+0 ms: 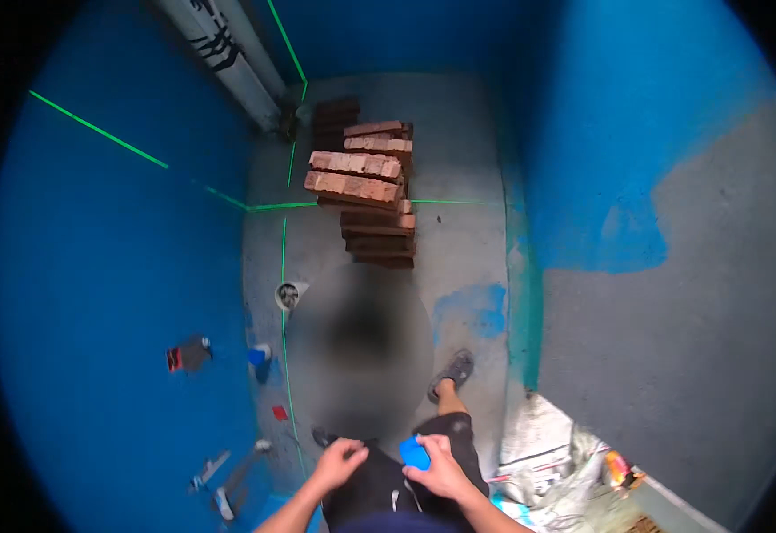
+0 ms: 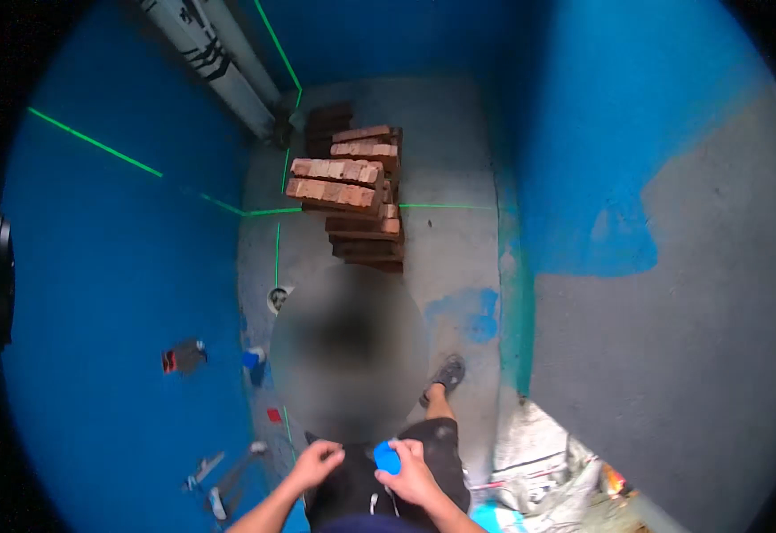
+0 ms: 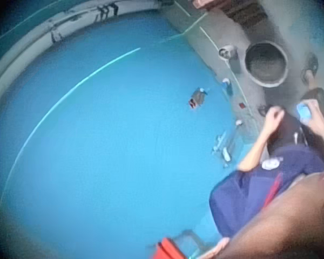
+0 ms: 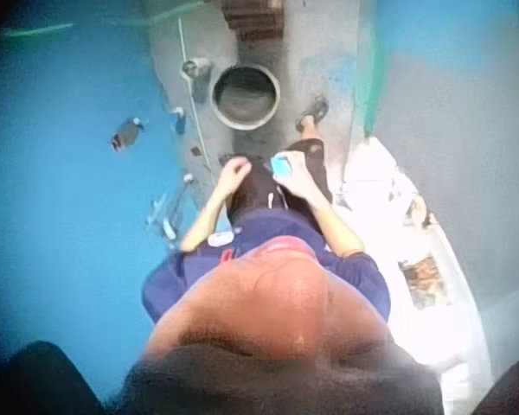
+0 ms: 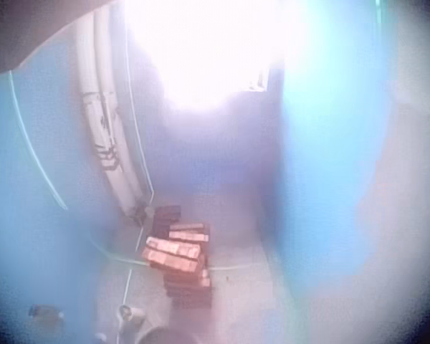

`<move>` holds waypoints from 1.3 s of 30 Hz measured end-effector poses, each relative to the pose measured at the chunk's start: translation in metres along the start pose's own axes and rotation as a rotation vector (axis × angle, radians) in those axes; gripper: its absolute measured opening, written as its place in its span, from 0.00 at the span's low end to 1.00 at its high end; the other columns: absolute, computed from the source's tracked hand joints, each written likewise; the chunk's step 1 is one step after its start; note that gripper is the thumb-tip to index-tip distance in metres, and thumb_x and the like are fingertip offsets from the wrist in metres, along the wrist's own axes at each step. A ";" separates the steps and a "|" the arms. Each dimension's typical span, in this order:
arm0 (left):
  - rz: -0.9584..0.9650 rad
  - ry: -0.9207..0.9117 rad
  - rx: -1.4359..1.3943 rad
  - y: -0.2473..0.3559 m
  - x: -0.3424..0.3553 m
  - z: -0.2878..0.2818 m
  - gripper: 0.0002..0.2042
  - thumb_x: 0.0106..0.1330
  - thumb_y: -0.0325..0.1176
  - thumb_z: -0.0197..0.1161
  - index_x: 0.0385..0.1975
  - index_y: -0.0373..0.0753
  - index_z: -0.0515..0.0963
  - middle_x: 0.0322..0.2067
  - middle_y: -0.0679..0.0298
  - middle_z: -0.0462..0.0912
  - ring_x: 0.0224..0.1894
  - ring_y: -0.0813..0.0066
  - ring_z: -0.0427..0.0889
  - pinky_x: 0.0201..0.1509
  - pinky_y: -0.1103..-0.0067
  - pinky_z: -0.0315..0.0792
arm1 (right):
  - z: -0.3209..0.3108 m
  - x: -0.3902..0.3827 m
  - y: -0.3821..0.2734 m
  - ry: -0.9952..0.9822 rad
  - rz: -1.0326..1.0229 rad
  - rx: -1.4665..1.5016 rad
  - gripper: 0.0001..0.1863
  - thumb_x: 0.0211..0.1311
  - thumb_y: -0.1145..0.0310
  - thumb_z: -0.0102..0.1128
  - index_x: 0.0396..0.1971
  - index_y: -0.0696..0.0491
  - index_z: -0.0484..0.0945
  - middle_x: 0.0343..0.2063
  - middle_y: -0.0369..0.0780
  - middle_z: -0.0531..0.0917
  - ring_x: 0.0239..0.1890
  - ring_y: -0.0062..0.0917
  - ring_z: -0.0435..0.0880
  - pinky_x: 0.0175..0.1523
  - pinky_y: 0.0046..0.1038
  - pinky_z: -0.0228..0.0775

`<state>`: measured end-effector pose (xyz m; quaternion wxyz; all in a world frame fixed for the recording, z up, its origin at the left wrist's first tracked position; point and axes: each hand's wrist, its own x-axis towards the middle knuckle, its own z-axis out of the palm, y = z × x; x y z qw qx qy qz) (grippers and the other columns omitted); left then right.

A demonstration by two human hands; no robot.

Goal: The person applies blue tape around the end of a white pipe protruding from the floor and then places the tape roll onto a stack of bricks.

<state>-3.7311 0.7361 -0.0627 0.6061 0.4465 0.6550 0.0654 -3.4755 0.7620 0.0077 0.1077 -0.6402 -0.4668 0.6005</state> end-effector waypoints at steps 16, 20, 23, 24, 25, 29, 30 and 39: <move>0.034 -0.271 -0.250 0.455 0.156 0.049 0.17 0.49 0.42 0.71 0.31 0.36 0.79 0.26 0.61 0.81 0.28 0.74 0.79 0.32 0.77 0.73 | -0.353 0.099 -0.159 -0.105 -0.047 -0.310 0.34 0.43 0.61 0.71 0.52 0.55 0.69 0.50 0.47 0.67 0.51 0.39 0.73 0.53 0.34 0.69; 0.284 -0.026 -0.313 0.520 0.230 0.018 0.12 0.51 0.38 0.68 0.27 0.36 0.76 0.24 0.61 0.81 0.27 0.74 0.78 0.32 0.76 0.72 | -0.410 0.182 -0.231 -0.091 -0.190 -0.388 0.35 0.44 0.60 0.70 0.53 0.59 0.67 0.50 0.51 0.67 0.54 0.42 0.70 0.57 0.35 0.65; 0.273 0.204 -0.303 0.591 0.266 -0.017 0.09 0.56 0.35 0.65 0.25 0.38 0.75 0.21 0.64 0.78 0.24 0.79 0.75 0.29 0.78 0.70 | -0.450 0.242 -0.276 -0.068 -0.387 -0.561 0.35 0.49 0.60 0.67 0.56 0.59 0.64 0.51 0.53 0.65 0.54 0.45 0.69 0.58 0.37 0.65; 0.278 0.238 -0.309 0.605 0.275 -0.032 0.09 0.57 0.36 0.64 0.25 0.38 0.75 0.21 0.62 0.78 0.25 0.77 0.76 0.30 0.76 0.71 | -0.457 0.257 -0.295 -0.068 -0.410 -0.560 0.35 0.51 0.60 0.66 0.56 0.60 0.63 0.51 0.55 0.66 0.54 0.47 0.69 0.59 0.37 0.64; 0.261 0.308 -0.307 0.622 0.284 -0.043 0.09 0.57 0.36 0.64 0.25 0.37 0.75 0.21 0.61 0.78 0.25 0.76 0.76 0.31 0.75 0.71 | -0.466 0.273 -0.314 -0.061 -0.429 -0.558 0.35 0.51 0.60 0.66 0.56 0.60 0.63 0.51 0.55 0.66 0.54 0.47 0.69 0.59 0.37 0.64; 0.196 0.502 -0.370 0.669 0.334 -0.091 0.09 0.55 0.35 0.67 0.25 0.37 0.74 0.24 0.56 0.79 0.27 0.67 0.79 0.33 0.71 0.72 | -0.492 0.349 -0.376 -0.184 -0.516 -0.659 0.35 0.54 0.60 0.63 0.58 0.61 0.62 0.53 0.57 0.66 0.54 0.48 0.70 0.58 0.37 0.66; 0.198 0.560 -0.382 0.677 0.347 -0.102 0.10 0.55 0.35 0.66 0.24 0.38 0.74 0.24 0.56 0.79 0.27 0.67 0.79 0.33 0.71 0.72 | -0.497 0.368 -0.392 -0.222 -0.519 -0.673 0.35 0.54 0.59 0.63 0.58 0.61 0.63 0.52 0.56 0.69 0.55 0.47 0.70 0.59 0.36 0.64; 0.128 0.885 -0.563 0.776 0.530 -0.195 0.08 0.54 0.28 0.64 0.22 0.37 0.70 0.21 0.60 0.73 0.25 0.71 0.74 0.28 0.71 0.69 | -0.569 0.592 -0.549 -0.476 -0.573 -0.908 0.35 0.48 0.59 0.69 0.55 0.59 0.70 0.49 0.51 0.77 0.52 0.39 0.78 0.56 0.31 0.69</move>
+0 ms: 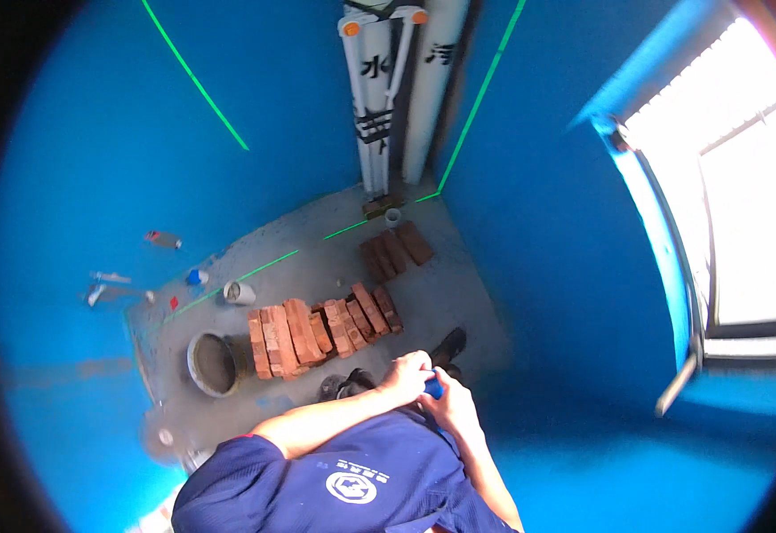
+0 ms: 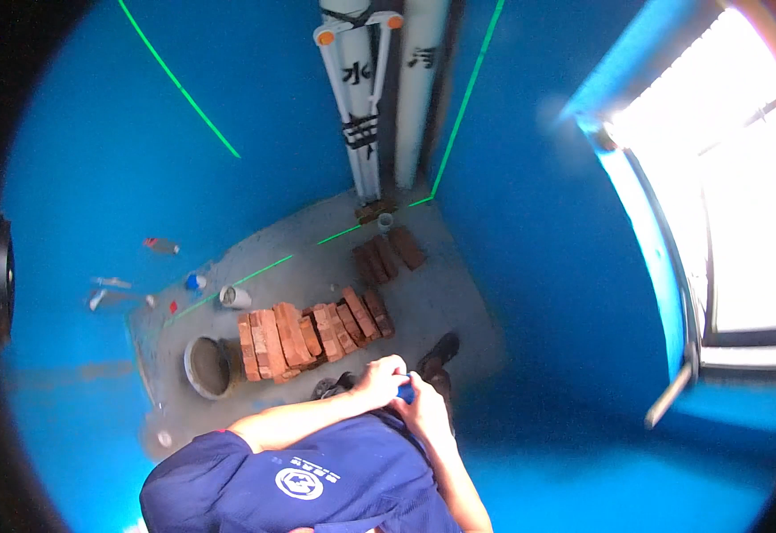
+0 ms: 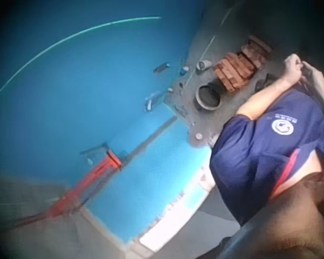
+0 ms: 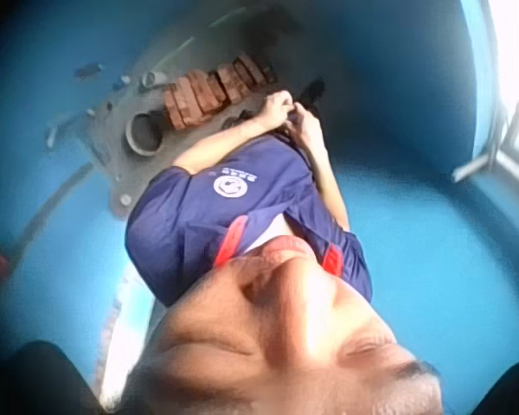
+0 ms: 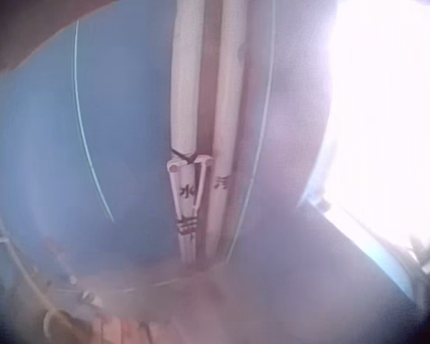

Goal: The person applies blue tape around the end of a white pipe protruding from the floor and then places the tape roll onto a stack of bricks.

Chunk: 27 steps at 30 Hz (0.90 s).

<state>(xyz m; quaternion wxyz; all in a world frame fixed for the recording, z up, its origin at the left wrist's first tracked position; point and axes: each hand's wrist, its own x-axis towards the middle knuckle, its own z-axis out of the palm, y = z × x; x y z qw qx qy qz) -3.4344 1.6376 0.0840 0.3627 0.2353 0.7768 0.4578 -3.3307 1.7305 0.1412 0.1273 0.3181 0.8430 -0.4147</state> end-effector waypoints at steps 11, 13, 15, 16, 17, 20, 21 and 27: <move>-0.360 0.379 -0.081 0.030 0.109 0.057 0.11 0.56 0.36 0.64 0.25 0.39 0.70 0.21 0.57 0.75 0.26 0.62 0.76 0.31 0.69 0.69 | -0.135 0.137 0.067 -0.434 -0.083 0.059 0.42 0.51 0.51 0.67 0.62 0.56 0.60 0.50 0.51 0.77 0.51 0.39 0.78 0.57 0.36 0.66; -0.380 0.442 -0.097 0.033 0.136 0.051 0.10 0.55 0.35 0.64 0.25 0.39 0.70 0.20 0.59 0.75 0.26 0.65 0.75 0.30 0.71 0.68 | -0.146 0.172 0.066 -0.456 -0.201 -0.074 0.39 0.55 0.45 0.60 0.59 0.57 0.63 0.50 0.53 0.76 0.53 0.45 0.75 0.63 0.39 0.60; -0.386 0.522 -0.144 0.034 0.162 0.037 0.11 0.54 0.34 0.65 0.24 0.39 0.69 0.18 0.63 0.72 0.23 0.73 0.72 0.28 0.73 0.66 | -0.153 0.216 0.054 -0.576 -0.236 -0.142 0.38 0.57 0.41 0.56 0.56 0.58 0.66 0.48 0.55 0.76 0.52 0.45 0.76 0.58 0.38 0.65; -0.376 0.556 -0.185 0.029 0.176 0.027 0.11 0.54 0.33 0.65 0.24 0.38 0.68 0.18 0.64 0.70 0.23 0.75 0.70 0.28 0.74 0.65 | -0.152 0.237 0.043 -0.597 -0.264 -0.159 0.38 0.57 0.40 0.55 0.55 0.59 0.68 0.46 0.55 0.77 0.51 0.46 0.77 0.56 0.38 0.67; -0.364 0.614 -0.197 0.025 0.189 0.017 0.11 0.55 0.32 0.65 0.24 0.38 0.68 0.18 0.64 0.70 0.23 0.76 0.69 0.28 0.75 0.65 | -0.154 0.256 0.030 -0.586 -0.332 -0.152 0.36 0.59 0.40 0.52 0.53 0.59 0.70 0.40 0.56 0.80 0.46 0.46 0.79 0.50 0.38 0.70; -0.362 0.813 -0.212 -0.005 0.225 -0.010 0.09 0.53 0.31 0.66 0.23 0.37 0.71 0.18 0.57 0.75 0.22 0.64 0.75 0.28 0.70 0.68 | -0.149 0.313 -0.020 -0.674 -0.325 -0.250 0.35 0.61 0.41 0.50 0.51 0.60 0.70 0.36 0.57 0.80 0.43 0.49 0.80 0.47 0.39 0.72; -0.340 0.893 -0.215 -0.021 0.241 -0.016 0.09 0.53 0.30 0.67 0.23 0.37 0.71 0.18 0.57 0.75 0.22 0.64 0.75 0.29 0.70 0.69 | -0.142 0.333 -0.030 -0.654 -0.403 -0.275 0.37 0.60 0.38 0.49 0.52 0.60 0.70 0.37 0.57 0.80 0.44 0.49 0.80 0.47 0.39 0.72; -0.321 1.101 -0.107 -0.163 0.379 -0.064 0.09 0.51 0.28 0.68 0.22 0.35 0.72 0.20 0.53 0.77 0.25 0.56 0.78 0.29 0.68 0.70 | -0.057 0.573 0.026 -0.789 -0.253 -0.483 0.49 0.51 0.29 0.49 0.58 0.60 0.67 0.52 0.55 0.74 0.56 0.43 0.74 0.60 0.37 0.63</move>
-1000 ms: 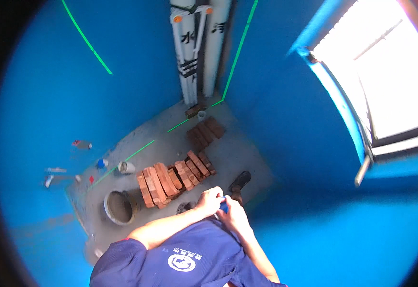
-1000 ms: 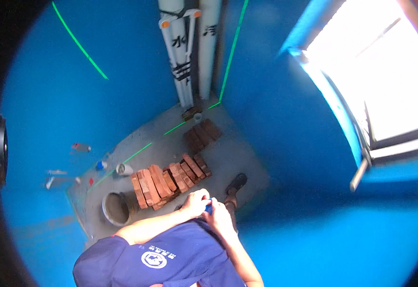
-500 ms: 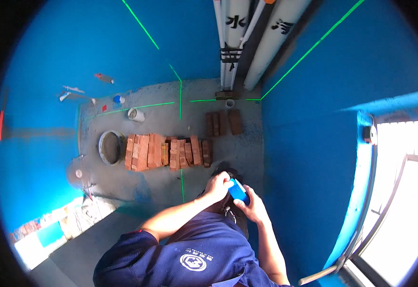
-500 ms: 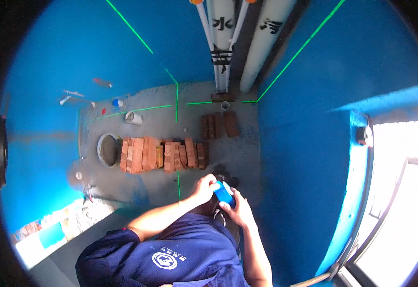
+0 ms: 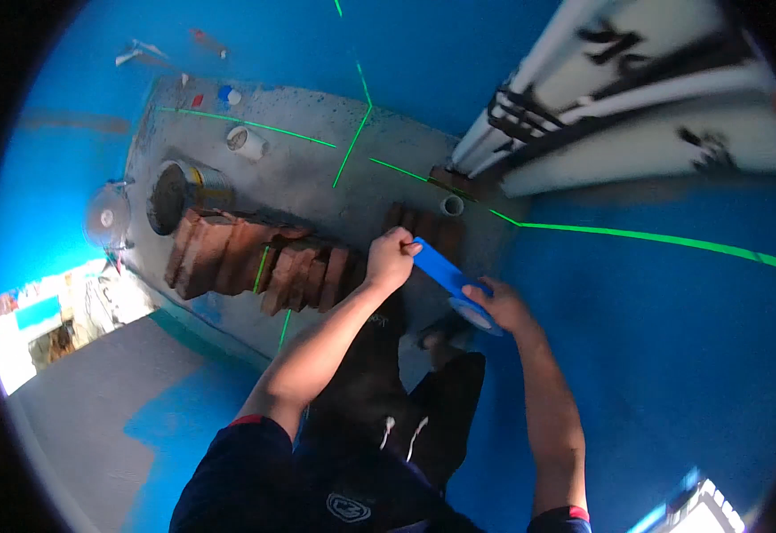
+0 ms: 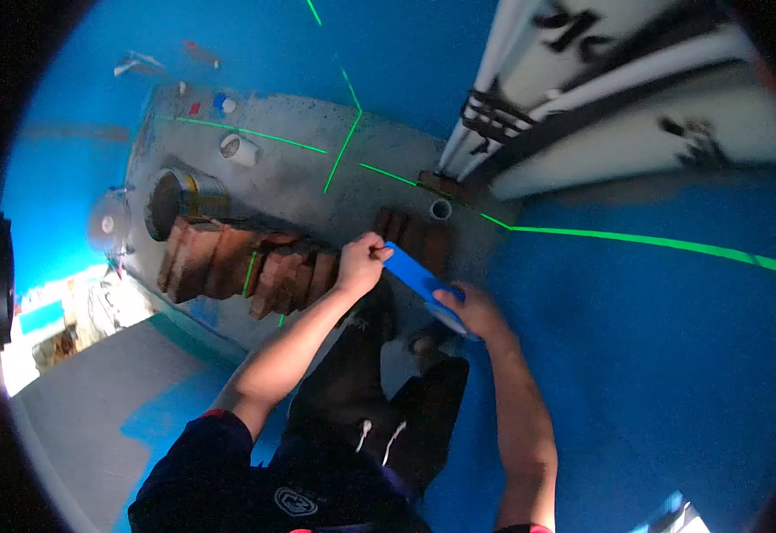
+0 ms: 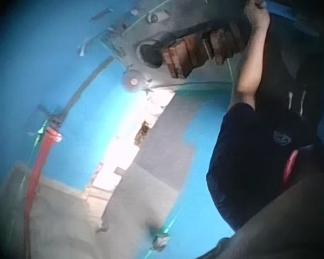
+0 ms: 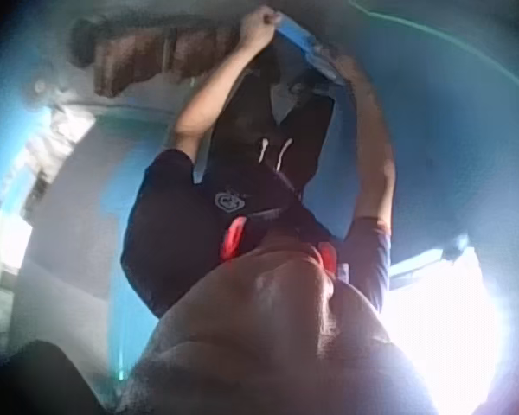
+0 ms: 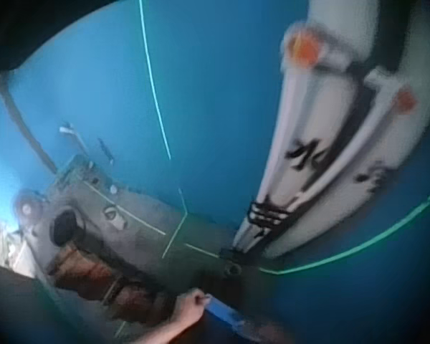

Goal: The person applies blue tape around the end of a white pipe protruding from the floor and then places the tape roll onto a stack of bricks.

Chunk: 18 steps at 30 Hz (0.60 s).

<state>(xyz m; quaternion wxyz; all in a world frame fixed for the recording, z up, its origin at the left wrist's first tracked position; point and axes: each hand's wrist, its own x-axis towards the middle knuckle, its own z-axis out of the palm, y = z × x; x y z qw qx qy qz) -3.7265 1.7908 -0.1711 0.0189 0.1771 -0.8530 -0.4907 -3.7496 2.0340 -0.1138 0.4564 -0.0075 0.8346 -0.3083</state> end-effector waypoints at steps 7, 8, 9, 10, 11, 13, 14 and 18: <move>-0.169 -0.002 0.083 -0.173 0.135 0.182 0.11 0.52 0.34 0.68 0.26 0.34 0.77 0.25 0.49 0.80 0.30 0.49 0.80 0.34 0.63 0.72 | 0.022 0.297 0.152 0.209 0.043 -0.275 0.43 0.52 0.33 0.54 0.51 0.61 0.73 0.50 0.54 0.76 0.53 0.43 0.75 0.57 0.36 0.65; -0.250 -0.027 0.078 -0.191 0.147 0.201 0.11 0.53 0.35 0.68 0.28 0.34 0.77 0.25 0.48 0.80 0.30 0.49 0.80 0.34 0.64 0.72 | 0.015 0.323 0.161 0.189 0.020 -0.311 0.41 0.53 0.33 0.53 0.49 0.60 0.75 0.48 0.54 0.77 0.51 0.43 0.76 0.56 0.37 0.66; -0.248 -0.018 0.083 -0.217 0.162 0.215 0.11 0.53 0.35 0.68 0.28 0.34 0.77 0.25 0.48 0.80 0.30 0.49 0.80 0.34 0.64 0.72 | 0.012 0.349 0.160 0.169 -0.015 -0.344 0.39 0.54 0.34 0.52 0.47 0.59 0.77 0.45 0.54 0.79 0.49 0.43 0.78 0.54 0.38 0.67; -0.290 -0.027 0.060 -0.238 0.175 0.229 0.12 0.53 0.36 0.68 0.29 0.34 0.77 0.25 0.49 0.80 0.29 0.52 0.80 0.34 0.64 0.73 | 0.009 0.371 0.166 0.175 -0.019 -0.345 0.39 0.54 0.34 0.52 0.47 0.59 0.77 0.45 0.54 0.79 0.49 0.43 0.78 0.54 0.38 0.67; -0.330 -0.037 0.037 -0.258 0.186 0.242 0.13 0.53 0.36 0.69 0.29 0.33 0.77 0.24 0.51 0.81 0.28 0.55 0.81 0.34 0.65 0.73 | 0.007 0.392 0.169 0.219 -0.055 -0.389 0.38 0.55 0.34 0.50 0.46 0.57 0.78 0.43 0.53 0.80 0.46 0.43 0.79 0.52 0.38 0.68; -0.344 -0.072 -0.063 -0.289 0.200 0.262 0.13 0.55 0.35 0.68 0.32 0.33 0.75 0.25 0.53 0.80 0.28 0.61 0.81 0.32 0.68 0.75 | 0.004 0.418 0.176 0.265 -0.078 -0.426 0.37 0.56 0.34 0.49 0.45 0.56 0.79 0.40 0.52 0.81 0.44 0.42 0.80 0.50 0.39 0.69; -0.358 -0.093 -0.155 -0.302 0.208 0.265 0.14 0.57 0.34 0.68 0.34 0.32 0.73 0.26 0.55 0.80 0.27 0.67 0.81 0.29 0.71 0.76 | 0.002 0.428 0.171 0.176 -0.042 -0.408 0.37 0.56 0.34 0.49 0.46 0.55 0.78 0.42 0.51 0.80 0.45 0.42 0.80 0.50 0.39 0.69; -0.362 -0.184 -0.462 -0.330 0.219 0.285 0.13 0.58 0.33 0.68 0.34 0.33 0.71 0.29 0.57 0.78 0.28 0.66 0.80 0.29 0.72 0.78 | 0.000 0.458 0.193 0.087 -0.085 -0.407 0.35 0.58 0.35 0.48 0.44 0.54 0.79 0.38 0.50 0.82 0.40 0.40 0.81 0.46 0.38 0.70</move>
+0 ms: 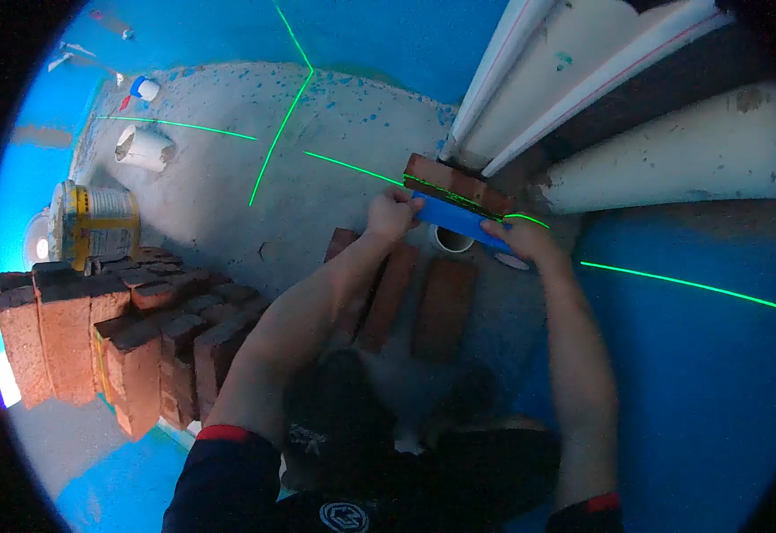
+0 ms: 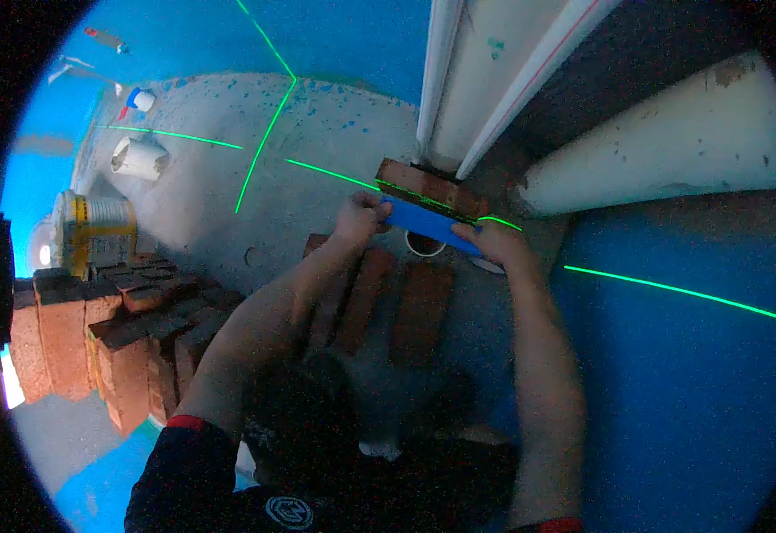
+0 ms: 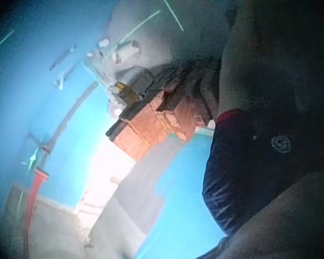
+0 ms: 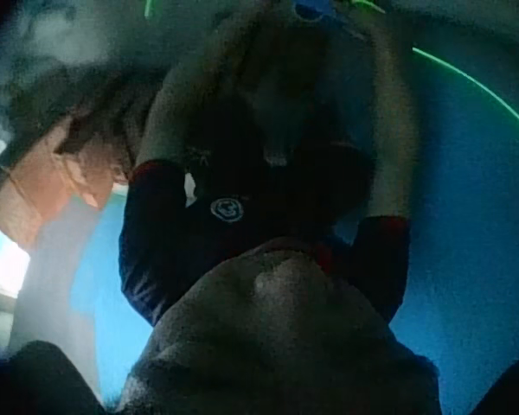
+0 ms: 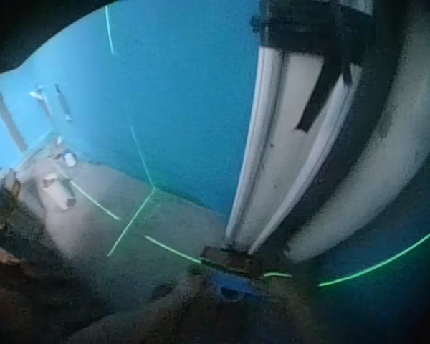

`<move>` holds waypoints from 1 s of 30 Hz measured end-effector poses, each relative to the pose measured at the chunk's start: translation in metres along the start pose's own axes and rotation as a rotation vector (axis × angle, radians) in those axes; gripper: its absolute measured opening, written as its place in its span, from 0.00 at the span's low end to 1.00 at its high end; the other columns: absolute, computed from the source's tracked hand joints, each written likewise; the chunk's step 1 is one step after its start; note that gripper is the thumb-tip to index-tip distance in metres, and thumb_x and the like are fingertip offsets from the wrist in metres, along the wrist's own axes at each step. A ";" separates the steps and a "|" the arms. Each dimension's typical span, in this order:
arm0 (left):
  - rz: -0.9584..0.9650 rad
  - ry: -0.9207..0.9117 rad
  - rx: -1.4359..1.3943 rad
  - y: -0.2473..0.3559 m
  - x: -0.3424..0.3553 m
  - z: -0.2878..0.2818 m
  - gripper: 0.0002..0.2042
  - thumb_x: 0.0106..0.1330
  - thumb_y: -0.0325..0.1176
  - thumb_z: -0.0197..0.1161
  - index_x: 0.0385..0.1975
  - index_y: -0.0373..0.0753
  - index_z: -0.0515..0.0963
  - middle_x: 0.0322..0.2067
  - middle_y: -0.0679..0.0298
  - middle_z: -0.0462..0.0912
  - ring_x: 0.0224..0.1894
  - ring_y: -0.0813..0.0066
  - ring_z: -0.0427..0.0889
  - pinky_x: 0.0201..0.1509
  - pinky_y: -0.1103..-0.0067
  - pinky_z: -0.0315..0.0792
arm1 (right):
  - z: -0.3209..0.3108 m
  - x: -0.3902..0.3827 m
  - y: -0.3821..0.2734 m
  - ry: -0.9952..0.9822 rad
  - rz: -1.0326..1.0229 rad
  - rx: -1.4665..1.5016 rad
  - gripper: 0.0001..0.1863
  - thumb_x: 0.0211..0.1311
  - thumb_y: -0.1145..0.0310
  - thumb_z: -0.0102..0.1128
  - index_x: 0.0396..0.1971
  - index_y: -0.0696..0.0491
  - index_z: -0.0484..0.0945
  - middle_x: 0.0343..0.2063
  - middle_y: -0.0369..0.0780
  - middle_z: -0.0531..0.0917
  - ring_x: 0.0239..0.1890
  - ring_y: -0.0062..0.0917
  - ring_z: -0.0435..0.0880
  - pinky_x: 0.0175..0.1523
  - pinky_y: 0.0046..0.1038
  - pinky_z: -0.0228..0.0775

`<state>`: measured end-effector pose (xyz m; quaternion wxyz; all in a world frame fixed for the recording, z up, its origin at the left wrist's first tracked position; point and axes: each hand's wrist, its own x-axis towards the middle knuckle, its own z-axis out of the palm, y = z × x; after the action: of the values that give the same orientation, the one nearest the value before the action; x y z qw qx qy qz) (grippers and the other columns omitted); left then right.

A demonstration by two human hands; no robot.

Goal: The person applies blue tape around the end of a white pipe protruding from the floor and then places the tape roll onto a stack of bricks.

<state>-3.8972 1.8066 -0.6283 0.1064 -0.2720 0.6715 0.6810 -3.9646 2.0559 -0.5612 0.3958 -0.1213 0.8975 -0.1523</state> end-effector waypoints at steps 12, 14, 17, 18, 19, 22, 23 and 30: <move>-0.144 0.087 -0.166 -0.008 0.004 -0.003 0.10 0.59 0.29 0.64 0.34 0.32 0.70 0.29 0.57 0.77 0.27 0.66 0.80 0.24 0.72 0.80 | 0.009 0.010 -0.003 0.032 0.099 -0.116 0.36 0.54 0.34 0.51 0.35 0.57 0.81 0.28 0.50 0.82 0.32 0.39 0.82 0.41 0.38 0.71; -0.119 0.102 -0.235 -0.014 0.005 -0.011 0.10 0.59 0.28 0.63 0.34 0.31 0.70 0.29 0.57 0.77 0.26 0.66 0.80 0.23 0.72 0.79 | 0.014 0.011 -0.006 0.069 0.059 -0.078 0.39 0.53 0.31 0.50 0.31 0.59 0.81 0.28 0.51 0.81 0.32 0.39 0.82 0.42 0.39 0.71; -0.151 0.034 -0.207 -0.002 -0.002 -0.008 0.09 0.59 0.28 0.63 0.33 0.31 0.70 0.29 0.58 0.77 0.25 0.67 0.80 0.23 0.73 0.79 | 0.016 0.009 0.002 0.089 0.058 -0.053 0.41 0.51 0.28 0.49 0.27 0.60 0.81 0.29 0.52 0.81 0.34 0.41 0.82 0.42 0.40 0.71; -0.151 0.033 -0.204 0.000 -0.004 -0.007 0.09 0.59 0.28 0.63 0.33 0.31 0.70 0.29 0.58 0.77 0.25 0.67 0.80 0.23 0.73 0.79 | 0.015 0.010 0.003 0.080 0.073 -0.068 0.41 0.50 0.29 0.50 0.29 0.60 0.82 0.30 0.52 0.82 0.35 0.42 0.82 0.43 0.40 0.71; -0.150 0.052 -0.193 0.001 -0.006 -0.004 0.09 0.59 0.27 0.63 0.33 0.31 0.71 0.29 0.57 0.77 0.25 0.67 0.80 0.23 0.73 0.79 | 0.016 0.009 0.006 0.080 0.074 -0.065 0.41 0.50 0.29 0.50 0.29 0.60 0.82 0.30 0.52 0.82 0.35 0.42 0.82 0.43 0.40 0.71; -0.157 0.062 -0.171 0.004 -0.007 0.003 0.08 0.59 0.26 0.63 0.32 0.31 0.71 0.28 0.57 0.77 0.24 0.67 0.80 0.22 0.73 0.78 | 0.026 0.010 0.017 0.172 0.011 -0.043 0.36 0.53 0.32 0.52 0.38 0.55 0.82 0.31 0.50 0.82 0.35 0.41 0.82 0.43 0.38 0.71; -0.166 0.057 -0.162 0.005 -0.007 0.005 0.07 0.58 0.25 0.63 0.31 0.31 0.71 0.28 0.57 0.77 0.24 0.67 0.80 0.21 0.73 0.78 | 0.030 0.011 0.021 0.211 -0.012 -0.003 0.36 0.52 0.32 0.52 0.38 0.54 0.82 0.31 0.50 0.82 0.36 0.40 0.82 0.43 0.38 0.71; -0.119 0.093 -0.028 -0.033 0.014 -0.002 0.09 0.57 0.26 0.64 0.29 0.29 0.72 0.26 0.56 0.78 0.24 0.66 0.81 0.20 0.73 0.77 | 0.020 0.006 -0.003 0.072 0.101 -0.005 0.40 0.50 0.30 0.52 0.32 0.60 0.82 0.31 0.52 0.82 0.37 0.43 0.82 0.45 0.40 0.71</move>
<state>-3.8914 1.8039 -0.6632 0.1115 -0.3442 0.6486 0.6696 -3.9533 2.0472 -0.5769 0.3701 -0.0714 0.9165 -0.1340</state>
